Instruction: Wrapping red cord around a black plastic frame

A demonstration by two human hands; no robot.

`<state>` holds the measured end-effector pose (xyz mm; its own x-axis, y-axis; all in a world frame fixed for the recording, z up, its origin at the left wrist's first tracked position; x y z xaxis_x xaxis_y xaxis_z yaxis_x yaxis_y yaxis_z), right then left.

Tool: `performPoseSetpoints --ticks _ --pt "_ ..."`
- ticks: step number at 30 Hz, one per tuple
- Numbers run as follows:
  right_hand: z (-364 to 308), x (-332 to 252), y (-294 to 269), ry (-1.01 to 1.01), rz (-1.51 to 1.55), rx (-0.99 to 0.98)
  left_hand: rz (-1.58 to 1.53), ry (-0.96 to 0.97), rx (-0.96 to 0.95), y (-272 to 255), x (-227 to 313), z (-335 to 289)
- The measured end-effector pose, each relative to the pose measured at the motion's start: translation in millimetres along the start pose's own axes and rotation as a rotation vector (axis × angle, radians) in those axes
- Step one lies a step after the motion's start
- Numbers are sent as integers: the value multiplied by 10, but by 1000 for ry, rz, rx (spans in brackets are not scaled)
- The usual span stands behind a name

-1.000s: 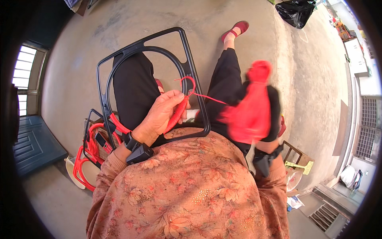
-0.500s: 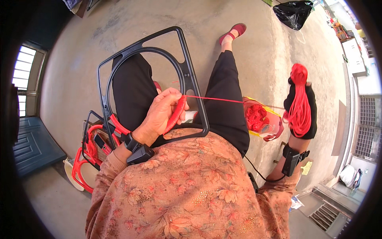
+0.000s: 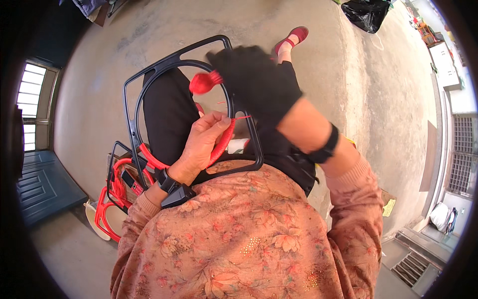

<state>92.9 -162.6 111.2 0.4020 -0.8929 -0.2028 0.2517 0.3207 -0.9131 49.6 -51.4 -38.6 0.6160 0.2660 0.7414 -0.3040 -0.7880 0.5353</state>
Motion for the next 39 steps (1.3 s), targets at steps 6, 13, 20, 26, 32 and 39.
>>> performPoseSetpoints --ticks 6,13,20,26,32,39 --pt "41 -613 663 -615 -322 -296 43 124 72 107 120 19" --pt "-85 -79 130 -212 234 -206 111 -2 -78 97 68 34" --pt "-499 -277 91 -244 131 -242 -53 -47 -145 199 142 -18" --pt "-678 -335 158 -187 91 -179 -138 -204 -59 174 114 -44" --pt "-1115 56 71 315 932 -70 22 -149 -48 24 -31 47" --pt "-1854 1093 -597 416 861 349 -89 -218 -99 105 -33 12"
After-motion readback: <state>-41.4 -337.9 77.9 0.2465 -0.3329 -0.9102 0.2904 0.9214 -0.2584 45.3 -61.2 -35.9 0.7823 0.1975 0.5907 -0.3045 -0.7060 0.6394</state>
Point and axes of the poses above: each hand's wrist, its own z-axis towards the middle knuckle, its own y-axis out of the palm, x = y × z, the point moved 8 cm from there along z, towards the middle knuckle, and after that the axes turned 1 degree about -y, right-handed, at the moved point
